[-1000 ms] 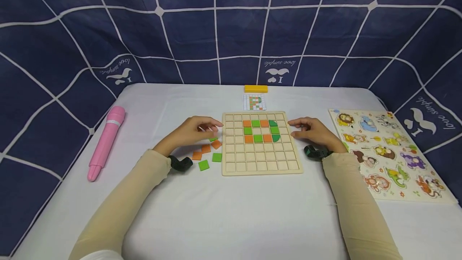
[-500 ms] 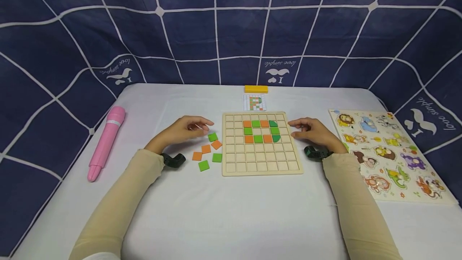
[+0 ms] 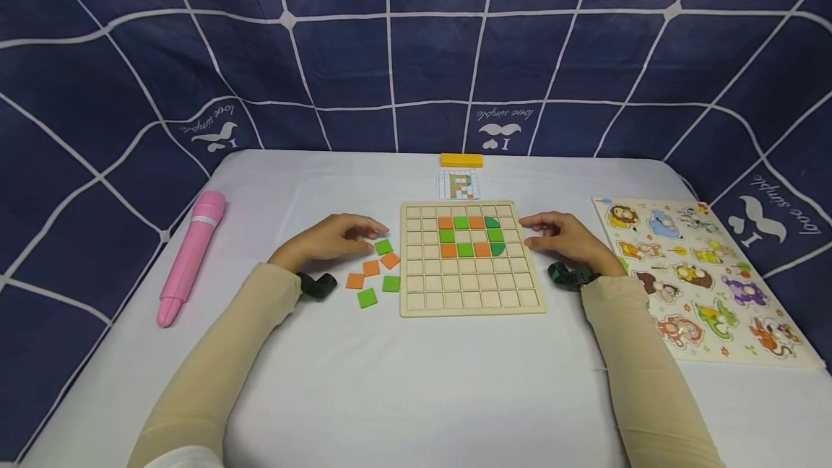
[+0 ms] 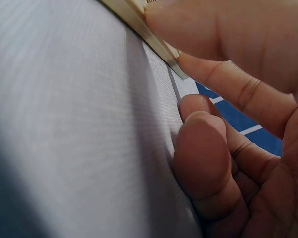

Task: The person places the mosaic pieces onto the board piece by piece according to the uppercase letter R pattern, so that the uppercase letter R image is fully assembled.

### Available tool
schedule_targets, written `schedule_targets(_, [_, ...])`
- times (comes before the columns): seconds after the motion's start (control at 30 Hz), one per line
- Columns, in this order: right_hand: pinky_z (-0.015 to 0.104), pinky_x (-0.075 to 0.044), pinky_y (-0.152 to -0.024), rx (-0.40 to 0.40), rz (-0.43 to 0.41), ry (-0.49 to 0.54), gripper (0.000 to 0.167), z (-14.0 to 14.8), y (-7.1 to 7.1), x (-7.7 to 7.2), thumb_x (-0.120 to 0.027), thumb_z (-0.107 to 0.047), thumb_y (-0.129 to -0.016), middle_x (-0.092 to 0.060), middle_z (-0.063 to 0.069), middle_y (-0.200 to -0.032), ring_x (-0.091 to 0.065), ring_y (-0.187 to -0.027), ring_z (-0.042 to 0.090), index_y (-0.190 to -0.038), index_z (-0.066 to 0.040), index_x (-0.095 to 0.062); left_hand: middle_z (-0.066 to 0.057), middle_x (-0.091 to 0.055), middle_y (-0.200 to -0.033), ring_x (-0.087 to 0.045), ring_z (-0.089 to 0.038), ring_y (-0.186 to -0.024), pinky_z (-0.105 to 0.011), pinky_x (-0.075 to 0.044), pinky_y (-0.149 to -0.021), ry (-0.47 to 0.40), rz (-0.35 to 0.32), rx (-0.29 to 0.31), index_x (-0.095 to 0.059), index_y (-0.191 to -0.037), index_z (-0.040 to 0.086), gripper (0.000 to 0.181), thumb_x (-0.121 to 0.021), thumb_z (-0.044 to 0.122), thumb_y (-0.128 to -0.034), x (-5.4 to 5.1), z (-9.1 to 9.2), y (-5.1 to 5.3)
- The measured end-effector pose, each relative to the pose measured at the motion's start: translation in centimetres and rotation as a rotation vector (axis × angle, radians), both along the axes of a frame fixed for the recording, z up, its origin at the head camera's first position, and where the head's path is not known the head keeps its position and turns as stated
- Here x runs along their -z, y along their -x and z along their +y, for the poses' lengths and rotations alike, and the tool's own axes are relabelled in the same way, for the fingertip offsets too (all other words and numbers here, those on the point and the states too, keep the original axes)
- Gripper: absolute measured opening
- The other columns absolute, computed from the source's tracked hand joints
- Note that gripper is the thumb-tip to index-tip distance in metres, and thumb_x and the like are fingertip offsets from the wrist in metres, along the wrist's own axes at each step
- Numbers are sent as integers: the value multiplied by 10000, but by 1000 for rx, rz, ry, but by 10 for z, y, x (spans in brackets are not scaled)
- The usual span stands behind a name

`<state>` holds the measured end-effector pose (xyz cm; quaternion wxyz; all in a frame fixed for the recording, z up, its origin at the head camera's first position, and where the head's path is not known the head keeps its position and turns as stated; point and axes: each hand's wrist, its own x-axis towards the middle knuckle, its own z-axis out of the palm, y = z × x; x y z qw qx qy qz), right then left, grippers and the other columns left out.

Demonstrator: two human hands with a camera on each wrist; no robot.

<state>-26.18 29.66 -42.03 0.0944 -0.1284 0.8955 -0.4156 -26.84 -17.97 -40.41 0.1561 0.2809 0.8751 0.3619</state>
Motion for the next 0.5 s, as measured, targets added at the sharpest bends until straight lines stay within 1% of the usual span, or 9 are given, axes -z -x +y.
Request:
schedule_targets(0.07, [242, -383, -735, 0, 0, -1, 513, 0, -1, -1, -798, -78, -970, -604, 228, -1209, -457, -865, 183, -1422, 100, -632, -141, -722, -1341, -638, -232, -1067, -359, -498, -956, 21, -4, 5, -713, -1407, 64, 409, -750, 60, -1000, 0, 0, 0])
schedule_targets(0.13, [246, -386, -734, -1, 5, -3, 512, 0, -2, -2, -800, -81, -970, -604, 226, -1204, -458, -864, 185, -1420, 98, -634, -136, -712, -1315, -627, -235, -1069, -372, -493, -959, 47, 2, 11, -713, -1416, 77, 416, -743, 63, -1001, 0, 1, 0])
schedule_targets(0.27, [249, -389, -744, 9, -1, 0, 499, -1, -3, -3, -800, -89, -971, -602, 215, -1189, -460, -870, 192, -1415, 80, -651, -114, -685, -1214, -584, -229, -999, -392, -481, -938, 93, 31, 33, -726, -1411, 97, 412, -735, 65, -1001, 0, 4, 0])
schedule_targets(0.33, [253, -391, -748, 12, -2, -2, 495, -1, -3, -3, -797, -92, -973, -601, 211, -1184, -461, -875, 197, -1414, 80, -652, -100, -678, -1185, -574, -225, -983, -395, -478, -930, 102, 36, 33, -735, -1400, 99, 397, -731, 68, -1004, 1, 5, 0])
schedule_targets(0.4, [253, -390, -753, 15, -1, -2, 495, -1, -3, -3, -801, -91, -968, -603, 205, -1178, -462, -879, 204, -1411, 76, -657, -86, -676, -1171, -571, -218, -979, -391, -477, -925, 104, 33, 17, -745, -1383, 102, 380, -736, 80, -1004, 3, 4, 0])
schedule_targets(0.5, [257, -389, -755, 10, 1, -3, 505, -2, -4, -3, -802, -88, -969, -604, 208, -1190, -459, -889, 214, -1416, 86, -646, -72, -685, -1166, -570, -209, -974, -376, -474, -913, 89, 13, -29, -765, -1348, 105, 354, -762, 102, -994, 6, 2, 0])
